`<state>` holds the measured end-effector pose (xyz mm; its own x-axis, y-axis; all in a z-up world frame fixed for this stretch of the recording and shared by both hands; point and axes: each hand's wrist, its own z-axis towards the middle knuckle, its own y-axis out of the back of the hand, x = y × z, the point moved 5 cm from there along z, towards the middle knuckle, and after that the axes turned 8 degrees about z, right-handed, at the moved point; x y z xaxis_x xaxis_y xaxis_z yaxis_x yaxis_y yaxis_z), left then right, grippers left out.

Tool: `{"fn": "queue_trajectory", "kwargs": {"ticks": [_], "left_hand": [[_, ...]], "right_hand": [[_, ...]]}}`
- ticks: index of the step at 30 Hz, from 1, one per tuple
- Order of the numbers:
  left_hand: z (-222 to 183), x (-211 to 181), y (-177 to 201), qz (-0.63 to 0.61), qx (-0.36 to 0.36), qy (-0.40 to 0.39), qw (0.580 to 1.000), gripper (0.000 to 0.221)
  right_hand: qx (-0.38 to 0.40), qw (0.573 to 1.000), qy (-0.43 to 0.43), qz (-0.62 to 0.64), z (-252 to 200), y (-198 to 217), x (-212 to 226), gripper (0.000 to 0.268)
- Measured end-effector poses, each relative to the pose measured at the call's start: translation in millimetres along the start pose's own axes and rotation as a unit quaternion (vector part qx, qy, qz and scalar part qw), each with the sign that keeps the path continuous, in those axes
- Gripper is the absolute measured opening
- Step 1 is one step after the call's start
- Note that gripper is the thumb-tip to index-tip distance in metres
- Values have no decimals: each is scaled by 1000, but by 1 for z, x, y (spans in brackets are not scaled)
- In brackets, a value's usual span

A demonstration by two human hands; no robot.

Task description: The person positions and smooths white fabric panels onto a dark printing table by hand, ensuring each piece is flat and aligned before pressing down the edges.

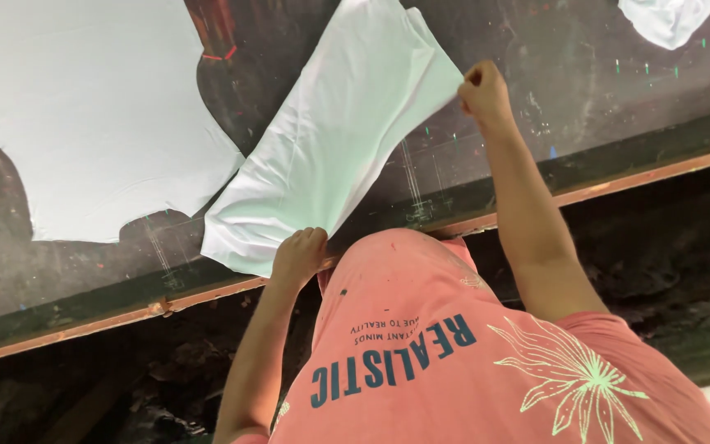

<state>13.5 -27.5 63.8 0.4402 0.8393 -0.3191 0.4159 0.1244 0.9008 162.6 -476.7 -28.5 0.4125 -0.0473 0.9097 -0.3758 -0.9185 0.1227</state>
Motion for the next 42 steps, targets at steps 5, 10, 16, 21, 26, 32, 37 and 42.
{"fn": "queue_trajectory", "kwargs": {"ticks": [5,10,16,21,26,32,37,42], "left_hand": [[1,2,-35,-15,39,0,999,12],[27,-1,-38,-79,54,59,994,25],[74,-21,-33,-136,-63,40,988,18],[96,-38,-35,-101,-121,29,987,21],[95,-31,-50,-48,-98,6,994,16],[95,-29,-50,-49,-97,-11,994,16],[96,-36,-46,-47,-112,-38,992,20],[101,-32,-53,-20,-87,-38,995,16]], "right_hand": [[-49,955,154,-249,-22,30,-32,24],[-59,943,184,-272,-14,16,-23,22],[-23,950,86,-300,21,-46,-7,30],[-33,904,152,-399,44,-70,-21,45],[-51,918,142,-366,55,-57,-41,14],[-5,995,-64,-77,25,-32,-10,11],[-92,903,229,-351,29,-21,-13,7],[-91,947,138,-274,33,-9,-31,10]]}}
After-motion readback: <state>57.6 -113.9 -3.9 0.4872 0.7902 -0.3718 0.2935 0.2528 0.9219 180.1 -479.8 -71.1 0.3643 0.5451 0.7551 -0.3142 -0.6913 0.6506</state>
